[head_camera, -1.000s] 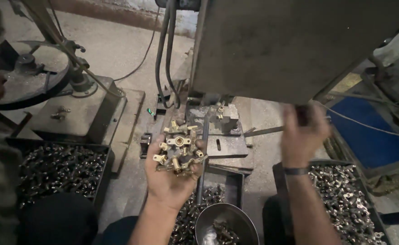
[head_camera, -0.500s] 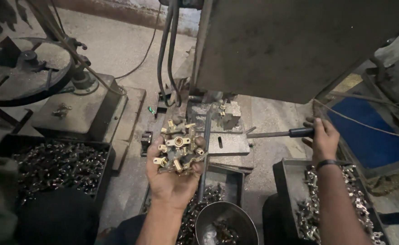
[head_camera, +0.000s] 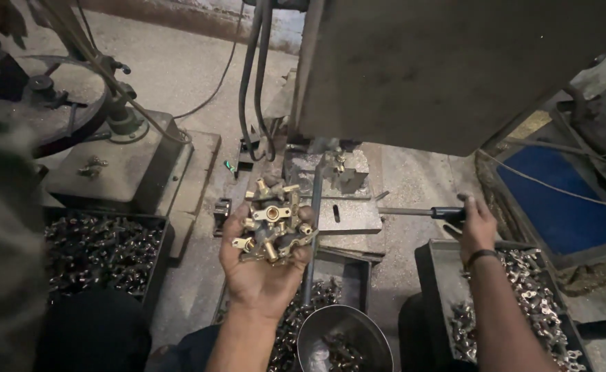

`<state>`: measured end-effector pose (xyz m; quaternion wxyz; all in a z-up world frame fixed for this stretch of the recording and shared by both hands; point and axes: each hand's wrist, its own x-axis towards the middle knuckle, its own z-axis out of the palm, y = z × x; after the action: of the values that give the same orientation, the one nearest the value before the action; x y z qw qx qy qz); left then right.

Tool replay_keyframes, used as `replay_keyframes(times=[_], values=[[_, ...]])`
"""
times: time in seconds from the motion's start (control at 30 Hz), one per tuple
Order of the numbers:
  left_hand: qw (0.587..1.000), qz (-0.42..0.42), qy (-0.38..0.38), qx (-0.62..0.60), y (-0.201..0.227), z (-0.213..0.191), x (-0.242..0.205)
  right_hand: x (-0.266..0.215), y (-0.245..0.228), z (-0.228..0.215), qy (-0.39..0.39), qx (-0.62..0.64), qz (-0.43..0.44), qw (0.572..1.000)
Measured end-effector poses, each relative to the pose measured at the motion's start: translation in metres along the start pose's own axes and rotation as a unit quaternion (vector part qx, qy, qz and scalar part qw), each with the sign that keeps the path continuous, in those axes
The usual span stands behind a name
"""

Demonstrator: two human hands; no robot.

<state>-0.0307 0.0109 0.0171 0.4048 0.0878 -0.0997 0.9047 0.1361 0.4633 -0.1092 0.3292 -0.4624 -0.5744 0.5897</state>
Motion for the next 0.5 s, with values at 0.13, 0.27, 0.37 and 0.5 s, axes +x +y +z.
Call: replay_keyframes(times=[0.13, 0.27, 0.37, 0.5], values=[[0.998, 0.003, 0.057, 0.029, -0.001, 0.0, 0.0, -0.038, -0.042, 0.016, 0.059, -0.031, -0.08, 0.995], [0.986, 0.029, 0.139, 0.083, -0.003, 0.007, 0.003, -0.039, -0.052, 0.01, 0.065, -0.059, -0.175, 0.981], [0.982, 0.021, 0.161, 0.096, 0.0, 0.008, 0.004, -0.073, -0.08, 0.022, 0.293, -0.43, -0.486, 0.702], [0.983, 0.003, 0.16, 0.086, 0.006, 0.004, 0.004, -0.18, -0.131, 0.091, 0.19, -0.302, -0.5, 0.789]])
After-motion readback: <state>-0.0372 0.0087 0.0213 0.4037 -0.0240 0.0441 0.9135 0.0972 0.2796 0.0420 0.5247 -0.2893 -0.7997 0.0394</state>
